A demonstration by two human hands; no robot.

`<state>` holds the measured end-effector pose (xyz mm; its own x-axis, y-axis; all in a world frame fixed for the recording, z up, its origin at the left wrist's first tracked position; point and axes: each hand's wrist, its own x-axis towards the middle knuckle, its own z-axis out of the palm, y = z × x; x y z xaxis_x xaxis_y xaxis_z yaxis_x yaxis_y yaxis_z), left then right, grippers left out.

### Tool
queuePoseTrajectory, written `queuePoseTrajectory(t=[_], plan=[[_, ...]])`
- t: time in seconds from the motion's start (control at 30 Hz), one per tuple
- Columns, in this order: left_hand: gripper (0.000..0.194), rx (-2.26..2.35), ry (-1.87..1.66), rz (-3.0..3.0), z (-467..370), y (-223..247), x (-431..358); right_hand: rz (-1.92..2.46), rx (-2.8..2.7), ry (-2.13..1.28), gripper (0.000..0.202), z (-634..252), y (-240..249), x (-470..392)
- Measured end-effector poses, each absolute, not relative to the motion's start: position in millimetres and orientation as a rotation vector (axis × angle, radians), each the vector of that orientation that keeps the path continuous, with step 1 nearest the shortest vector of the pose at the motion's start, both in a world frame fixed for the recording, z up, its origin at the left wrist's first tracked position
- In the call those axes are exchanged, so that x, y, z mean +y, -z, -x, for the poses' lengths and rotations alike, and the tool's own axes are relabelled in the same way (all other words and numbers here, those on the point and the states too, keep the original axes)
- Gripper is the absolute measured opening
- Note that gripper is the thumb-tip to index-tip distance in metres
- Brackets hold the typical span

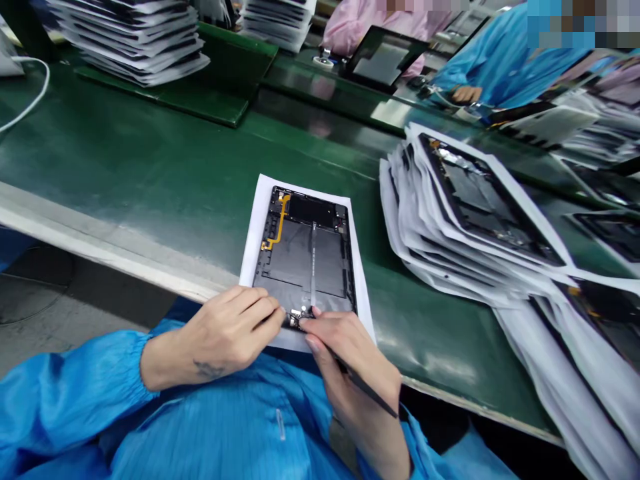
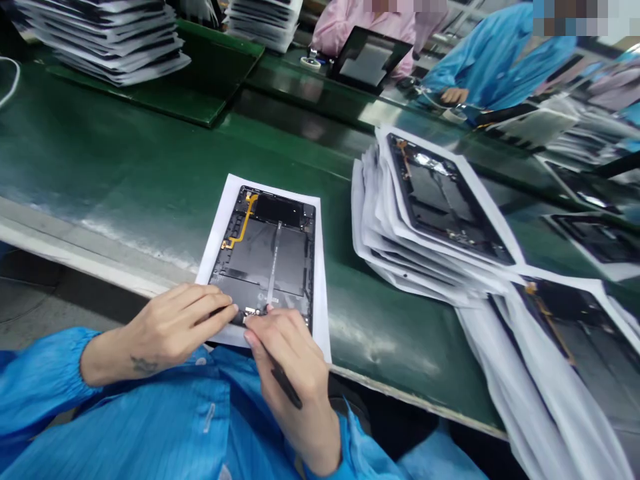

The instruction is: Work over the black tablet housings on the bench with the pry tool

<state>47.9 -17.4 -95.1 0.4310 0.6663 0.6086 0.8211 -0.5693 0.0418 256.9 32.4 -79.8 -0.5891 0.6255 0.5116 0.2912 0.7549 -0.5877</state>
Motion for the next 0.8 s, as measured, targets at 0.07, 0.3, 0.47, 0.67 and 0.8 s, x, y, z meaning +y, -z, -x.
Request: queuePoseTrajectory(t=[0.07,0.3,0.47,0.67,0.8], plan=[[0.024,-1.294,0.853,2.417,-51,98,-16,0.674,-2.249,-0.531,0.026,-257,82,32],[0.021,-1.254,0.757,2.444,-52,98,-19,0.584,-2.484,-0.326,0.019,-258,78,22],[0.024,-1.245,0.759,2.476,-50,97,-18,0.590,-2.336,-0.511,0.024,-265,84,23],[0.035,-1.792,1.456,2.441,-28,93,-5,0.723,-2.039,-0.694,0.024,-271,96,29],[0.051,-2.474,2.283,1.941,-15,77,1,0.708,-1.979,-0.702,0.019,-265,95,34]])
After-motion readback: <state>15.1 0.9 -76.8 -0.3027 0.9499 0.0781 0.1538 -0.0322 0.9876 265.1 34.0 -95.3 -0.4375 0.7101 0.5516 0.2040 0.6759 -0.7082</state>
